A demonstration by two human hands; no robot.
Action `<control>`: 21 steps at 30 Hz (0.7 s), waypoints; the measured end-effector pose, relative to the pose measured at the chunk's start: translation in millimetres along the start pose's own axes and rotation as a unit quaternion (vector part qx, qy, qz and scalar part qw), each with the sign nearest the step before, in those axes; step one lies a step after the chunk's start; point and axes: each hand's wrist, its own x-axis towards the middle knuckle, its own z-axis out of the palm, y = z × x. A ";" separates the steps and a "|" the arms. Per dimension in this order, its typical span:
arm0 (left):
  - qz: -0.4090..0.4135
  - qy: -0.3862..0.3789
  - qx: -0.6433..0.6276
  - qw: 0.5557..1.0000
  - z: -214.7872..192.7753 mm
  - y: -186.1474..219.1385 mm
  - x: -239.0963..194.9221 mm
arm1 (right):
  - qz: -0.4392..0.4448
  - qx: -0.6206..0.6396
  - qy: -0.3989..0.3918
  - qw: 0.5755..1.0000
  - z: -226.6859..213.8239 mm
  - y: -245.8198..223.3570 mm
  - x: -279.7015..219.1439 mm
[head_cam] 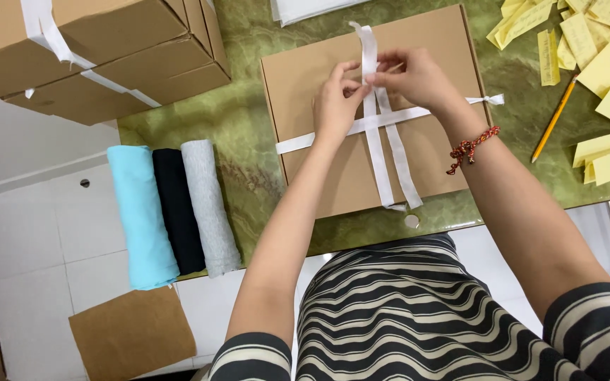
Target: The person ties a white ribbon around a cardboard box and writes on a yellow sticky note with a pencil. They then place the note on the box, stack it with other boxes, and handle a clear plastic bag.
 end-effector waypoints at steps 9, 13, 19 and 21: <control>0.019 0.045 -0.011 0.999 -5.9 4.7 -25.1 | 0.018 -0.012 -0.103 0.994 11.1 4.9 -14.5; 0.023 0.057 -0.017 0.998 -6.1 3.6 -24.1 | 0.032 -0.015 -0.108 0.994 17.5 17.2 -9.3; 0.126 0.095 0.011 0.987 12.8 -11.1 -48.8 | 0.011 -0.084 -0.060 0.995 25.8 53.6 6.5; 0.182 0.142 0.170 0.958 19.0 -19.1 -69.1 | 0.044 0.003 -0.056 0.997 31.9 68.9 11.6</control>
